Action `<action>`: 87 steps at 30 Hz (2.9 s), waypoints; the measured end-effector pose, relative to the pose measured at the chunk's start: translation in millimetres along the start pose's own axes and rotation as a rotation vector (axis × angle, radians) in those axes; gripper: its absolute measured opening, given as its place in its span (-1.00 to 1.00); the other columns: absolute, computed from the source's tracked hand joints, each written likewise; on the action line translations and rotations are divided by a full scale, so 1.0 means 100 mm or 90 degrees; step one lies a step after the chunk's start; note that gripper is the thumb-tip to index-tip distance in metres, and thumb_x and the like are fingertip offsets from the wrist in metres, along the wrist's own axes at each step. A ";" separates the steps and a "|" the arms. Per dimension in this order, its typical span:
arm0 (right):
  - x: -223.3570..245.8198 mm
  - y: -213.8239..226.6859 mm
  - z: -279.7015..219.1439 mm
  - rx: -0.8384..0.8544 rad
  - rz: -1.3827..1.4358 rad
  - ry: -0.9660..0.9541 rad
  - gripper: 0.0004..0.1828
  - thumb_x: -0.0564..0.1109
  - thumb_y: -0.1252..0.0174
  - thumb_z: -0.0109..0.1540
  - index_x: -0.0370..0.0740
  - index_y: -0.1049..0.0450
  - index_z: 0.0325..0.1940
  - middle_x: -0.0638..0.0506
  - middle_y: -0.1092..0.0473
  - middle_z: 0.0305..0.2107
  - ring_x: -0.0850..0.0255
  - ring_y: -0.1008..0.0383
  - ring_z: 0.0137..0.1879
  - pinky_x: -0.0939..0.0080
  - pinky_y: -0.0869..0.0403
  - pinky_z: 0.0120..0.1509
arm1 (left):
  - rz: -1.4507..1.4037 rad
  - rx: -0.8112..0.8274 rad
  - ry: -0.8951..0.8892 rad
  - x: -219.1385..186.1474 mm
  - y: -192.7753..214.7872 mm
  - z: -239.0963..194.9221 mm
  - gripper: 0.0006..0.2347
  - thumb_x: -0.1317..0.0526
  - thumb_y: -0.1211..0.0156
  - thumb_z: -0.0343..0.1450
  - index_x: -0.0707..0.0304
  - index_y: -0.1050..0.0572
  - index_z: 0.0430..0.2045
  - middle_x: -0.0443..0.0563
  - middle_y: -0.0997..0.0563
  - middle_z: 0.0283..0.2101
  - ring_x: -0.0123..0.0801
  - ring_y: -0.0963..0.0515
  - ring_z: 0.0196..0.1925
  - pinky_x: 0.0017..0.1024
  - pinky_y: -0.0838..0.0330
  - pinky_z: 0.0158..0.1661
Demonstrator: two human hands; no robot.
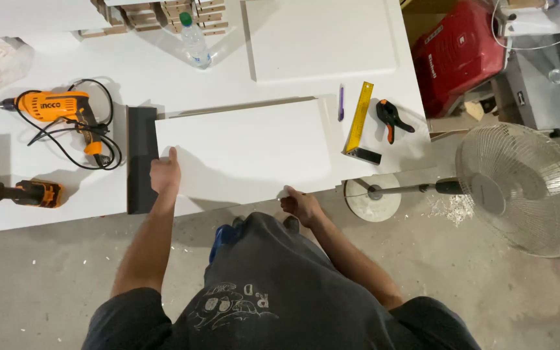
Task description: Measuring, marking, and clamping wooden boards for assembly on a workbench
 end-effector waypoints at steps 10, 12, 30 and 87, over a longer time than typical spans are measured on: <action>0.21 0.04 -0.11 -0.039 -0.153 0.031 -0.28 0.25 -0.25 0.34 -0.63 -0.44 -0.03 -0.47 -0.54 -0.31 -0.17 -0.67 -0.21 -0.08 -0.69 -0.16 | -0.004 0.039 -0.100 0.10 -0.31 0.33 -0.29 -0.38 -0.08 0.48 0.53 -0.46 -0.08 0.54 -0.60 -0.07 0.34 -0.61 0.05 0.16 -0.54 -0.06; 0.21 0.04 -0.12 -0.039 -0.164 0.034 -0.24 0.28 -0.29 0.31 -0.63 -0.45 -0.05 -0.48 -0.51 -0.32 -0.20 -0.65 -0.23 -0.12 -0.68 -0.21 | -0.040 0.061 -0.109 -0.01 -0.20 0.18 -0.31 -0.32 -0.09 0.51 0.58 -0.43 -0.04 0.62 -0.57 -0.04 0.43 -0.57 0.08 0.17 -0.50 0.00; 1.49 0.74 -0.45 -0.256 -0.617 0.452 -0.57 -0.06 -0.21 0.31 -0.37 -0.48 0.18 -0.30 -0.38 -0.11 -0.28 -0.53 0.03 -0.19 -0.58 0.09 | 0.002 0.127 -0.081 0.77 -0.47 0.45 -0.32 -0.36 -0.14 0.52 0.31 -0.40 0.27 0.36 -0.54 0.19 0.14 -0.51 0.23 0.03 -0.41 0.16; -0.05 0.88 -0.56 -0.077 -0.747 0.216 -0.57 0.28 -0.20 0.21 -0.11 -0.52 -0.16 -0.24 -0.56 -0.37 -0.21 -0.60 -0.12 -0.16 -0.54 -0.08 | 0.328 0.304 -0.842 -1.57 -1.49 -2.55 -0.15 0.07 -0.41 0.27 0.14 -0.07 0.49 0.21 0.12 0.59 0.05 0.27 0.63 0.12 0.55 0.50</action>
Point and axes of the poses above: each hand's wrist, its own z-axis towards the middle knuckle, its own y-axis out of the back of the hand, x = y × z, the point moved 9 cm from there along z, towards the middle knuckle
